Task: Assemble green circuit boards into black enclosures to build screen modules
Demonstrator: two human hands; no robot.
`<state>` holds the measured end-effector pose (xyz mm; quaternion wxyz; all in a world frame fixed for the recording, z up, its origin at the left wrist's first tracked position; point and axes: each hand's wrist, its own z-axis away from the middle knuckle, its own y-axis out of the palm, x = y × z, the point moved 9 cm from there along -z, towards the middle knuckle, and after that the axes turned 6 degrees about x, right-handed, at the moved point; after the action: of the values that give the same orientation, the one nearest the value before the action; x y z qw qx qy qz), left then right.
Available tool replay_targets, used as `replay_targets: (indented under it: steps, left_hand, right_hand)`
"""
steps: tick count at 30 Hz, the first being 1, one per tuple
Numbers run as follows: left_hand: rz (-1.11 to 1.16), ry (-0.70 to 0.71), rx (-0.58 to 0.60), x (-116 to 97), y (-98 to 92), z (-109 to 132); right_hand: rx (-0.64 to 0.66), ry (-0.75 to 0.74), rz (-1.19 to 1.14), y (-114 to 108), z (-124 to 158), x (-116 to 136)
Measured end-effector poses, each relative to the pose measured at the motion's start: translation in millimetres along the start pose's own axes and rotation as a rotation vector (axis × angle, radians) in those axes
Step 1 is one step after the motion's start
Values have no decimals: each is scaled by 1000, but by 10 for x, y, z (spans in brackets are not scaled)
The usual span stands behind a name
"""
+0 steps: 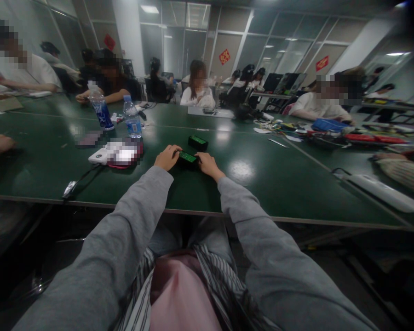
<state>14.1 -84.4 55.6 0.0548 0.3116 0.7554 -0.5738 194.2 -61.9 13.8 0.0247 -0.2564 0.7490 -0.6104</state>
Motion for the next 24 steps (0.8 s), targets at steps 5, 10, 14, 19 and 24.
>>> replay_targets:
  steps: [5,10,14,19,24]
  left_hand:
    - [-14,0,2,0,1,-4]
    - [-29,2,-2,-5,0,-6]
    - [-37,11,-4,-20,-3,1]
    - [-52,-16,7,-22,-7,14]
    - [-65,-20,14,-31,-16,18]
  right_hand:
    - [0,-3,1,-7,5,13]
    - [-1,-7,3,-11,2,14]
    - [-3,-12,1,-6,2,12]
    - [-1,-8,2,-6,7,16]
    - [7,-7,1,-13,9,26]
